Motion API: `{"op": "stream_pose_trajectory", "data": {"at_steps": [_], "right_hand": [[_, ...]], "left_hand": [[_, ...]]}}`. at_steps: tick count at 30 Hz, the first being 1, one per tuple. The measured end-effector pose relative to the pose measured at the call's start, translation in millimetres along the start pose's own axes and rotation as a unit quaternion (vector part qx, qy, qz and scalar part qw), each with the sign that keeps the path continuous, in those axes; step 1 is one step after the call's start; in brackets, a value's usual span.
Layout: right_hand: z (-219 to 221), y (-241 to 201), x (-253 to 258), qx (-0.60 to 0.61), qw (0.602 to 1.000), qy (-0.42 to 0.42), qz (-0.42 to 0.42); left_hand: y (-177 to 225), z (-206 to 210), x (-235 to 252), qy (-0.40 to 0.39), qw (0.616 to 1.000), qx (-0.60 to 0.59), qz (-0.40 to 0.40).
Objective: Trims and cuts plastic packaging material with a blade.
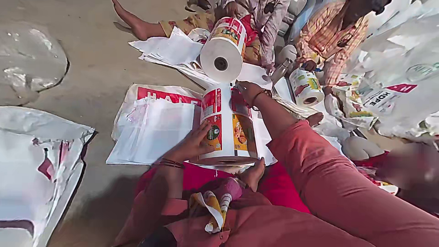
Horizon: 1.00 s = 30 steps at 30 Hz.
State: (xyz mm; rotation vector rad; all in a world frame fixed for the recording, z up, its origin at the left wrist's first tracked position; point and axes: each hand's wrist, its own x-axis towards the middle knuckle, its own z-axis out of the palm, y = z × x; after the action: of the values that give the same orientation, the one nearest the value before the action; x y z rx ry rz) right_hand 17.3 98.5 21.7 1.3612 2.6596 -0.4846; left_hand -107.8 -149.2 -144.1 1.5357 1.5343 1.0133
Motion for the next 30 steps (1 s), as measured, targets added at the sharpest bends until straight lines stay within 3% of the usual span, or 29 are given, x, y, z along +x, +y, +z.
{"op": "stream_pose_trajectory", "data": {"at_steps": [9,30], "right_hand": [[-6.0,-25.6,-8.8,-0.069,0.997,-0.02,0.025],[-7.7,-34.3,-13.6,-0.133,0.985,-0.094,0.053]], "left_hand": [[10.3,0.1,8.4,0.024,0.995,0.038,-0.09],[14.3,4.5,6.0,0.045,0.992,0.079,-0.088]]}}
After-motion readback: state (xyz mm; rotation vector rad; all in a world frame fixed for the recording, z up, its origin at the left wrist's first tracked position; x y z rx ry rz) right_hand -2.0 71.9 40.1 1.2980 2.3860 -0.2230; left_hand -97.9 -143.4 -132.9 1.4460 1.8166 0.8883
